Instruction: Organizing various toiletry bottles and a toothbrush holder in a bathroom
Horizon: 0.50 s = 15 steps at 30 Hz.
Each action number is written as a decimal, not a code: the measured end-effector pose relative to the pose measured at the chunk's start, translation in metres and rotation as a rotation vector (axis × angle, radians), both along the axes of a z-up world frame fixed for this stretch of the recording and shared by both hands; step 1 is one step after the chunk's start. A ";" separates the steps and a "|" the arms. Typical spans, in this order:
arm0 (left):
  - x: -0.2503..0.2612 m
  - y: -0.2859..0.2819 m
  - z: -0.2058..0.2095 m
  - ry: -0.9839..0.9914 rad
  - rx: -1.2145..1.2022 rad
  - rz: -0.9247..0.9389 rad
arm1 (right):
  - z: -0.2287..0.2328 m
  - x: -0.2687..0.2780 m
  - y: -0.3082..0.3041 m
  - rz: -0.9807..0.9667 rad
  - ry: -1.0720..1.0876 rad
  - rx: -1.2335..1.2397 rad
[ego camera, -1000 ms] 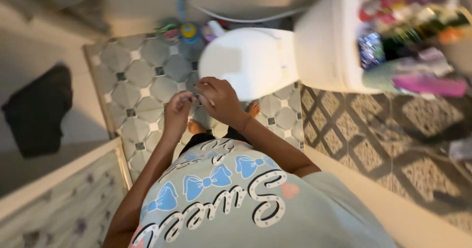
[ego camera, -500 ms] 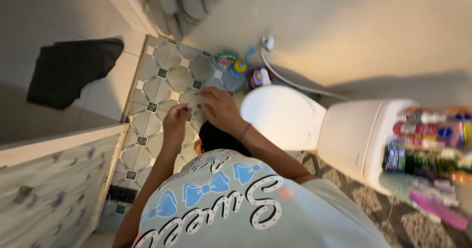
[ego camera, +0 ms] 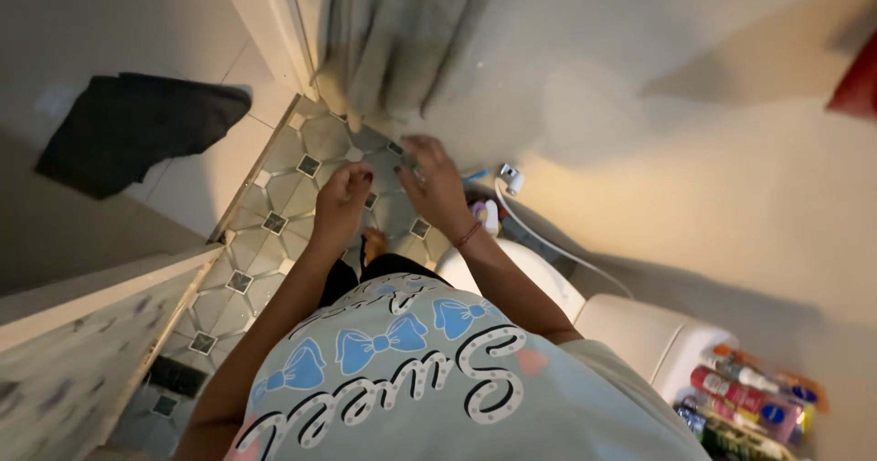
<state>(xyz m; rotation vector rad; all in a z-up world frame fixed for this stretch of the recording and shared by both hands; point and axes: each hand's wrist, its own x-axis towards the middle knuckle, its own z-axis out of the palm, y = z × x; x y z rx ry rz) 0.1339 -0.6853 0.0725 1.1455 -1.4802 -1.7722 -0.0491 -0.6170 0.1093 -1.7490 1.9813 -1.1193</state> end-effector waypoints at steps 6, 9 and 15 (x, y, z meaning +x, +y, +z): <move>0.009 -0.060 -0.002 -0.016 -0.043 -0.023 | 0.014 -0.037 -0.070 -0.404 0.056 -0.294; 0.015 -0.100 -0.008 -0.063 -0.062 -0.075 | 0.021 -0.040 -0.099 -0.595 -0.075 -0.323; 0.013 -0.190 0.027 -0.130 -0.054 -0.263 | -0.005 -0.036 -0.143 -0.668 0.043 -0.345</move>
